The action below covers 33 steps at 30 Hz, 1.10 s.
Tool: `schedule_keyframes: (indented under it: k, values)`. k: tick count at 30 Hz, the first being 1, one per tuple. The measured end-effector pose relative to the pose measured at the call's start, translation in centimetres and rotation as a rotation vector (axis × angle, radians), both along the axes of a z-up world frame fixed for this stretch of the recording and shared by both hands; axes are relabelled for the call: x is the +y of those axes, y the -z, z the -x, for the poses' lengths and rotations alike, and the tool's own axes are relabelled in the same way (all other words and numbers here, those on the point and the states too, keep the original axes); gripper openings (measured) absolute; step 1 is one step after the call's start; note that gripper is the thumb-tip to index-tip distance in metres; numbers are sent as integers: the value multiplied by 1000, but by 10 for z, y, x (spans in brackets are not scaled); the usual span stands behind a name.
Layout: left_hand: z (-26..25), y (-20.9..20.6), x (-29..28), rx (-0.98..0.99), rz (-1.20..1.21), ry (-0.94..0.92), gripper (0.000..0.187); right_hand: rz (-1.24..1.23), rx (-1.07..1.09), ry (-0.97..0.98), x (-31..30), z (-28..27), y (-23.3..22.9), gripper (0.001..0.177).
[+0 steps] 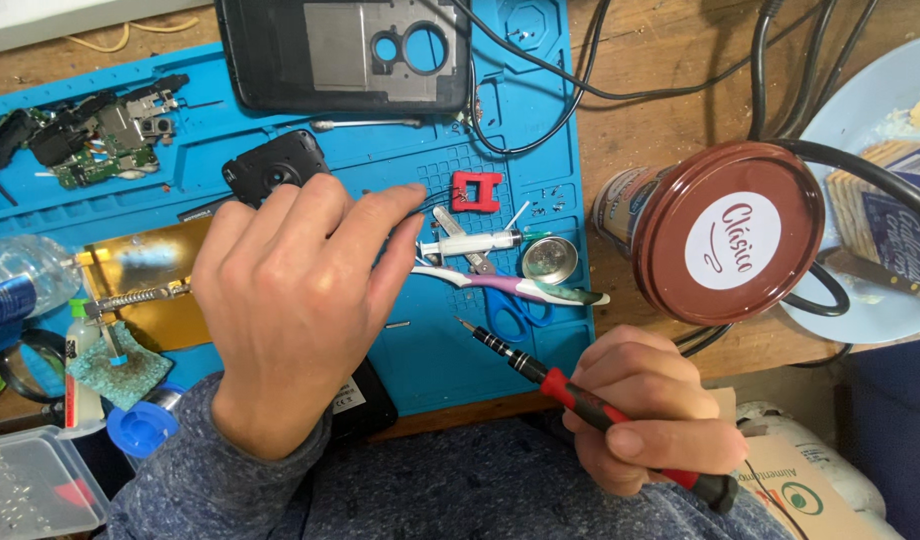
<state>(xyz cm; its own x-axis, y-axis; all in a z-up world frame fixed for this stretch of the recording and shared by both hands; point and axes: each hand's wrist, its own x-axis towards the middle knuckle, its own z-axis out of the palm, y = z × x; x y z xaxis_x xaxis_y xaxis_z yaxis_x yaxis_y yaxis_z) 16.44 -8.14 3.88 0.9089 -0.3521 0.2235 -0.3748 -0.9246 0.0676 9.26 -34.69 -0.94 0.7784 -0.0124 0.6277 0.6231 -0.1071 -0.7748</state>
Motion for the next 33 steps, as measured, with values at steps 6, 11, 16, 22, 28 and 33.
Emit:
schedule_keyframes:
  k: [6, 11, 16, 22, 28, 33]
  values:
    - [-1, 0, -1, 4, 6, 8, 9, -7, -21, -6, 1, -3, 1, 25]
    - [0, -1, 0, 7, 19, 9, 9, -27, -50, -5, 2, -5, 3, 23]
    - [1, -1, 2, 7, 46, 8, 11, -20, -48, -38, -2, -8, 3, 32]
    - [2, -4, 3, 1, 71, 7, 16, -21, -56, -49, 3, -11, 2, 29]
    - [4, -5, 5, 36, 128, 0, 17, -69, -90, 5, 9, -12, 5, 20]
    - [7, -10, 7, 75, 173, 10, 16, -75, -110, -27, 7, -15, 9, 20]
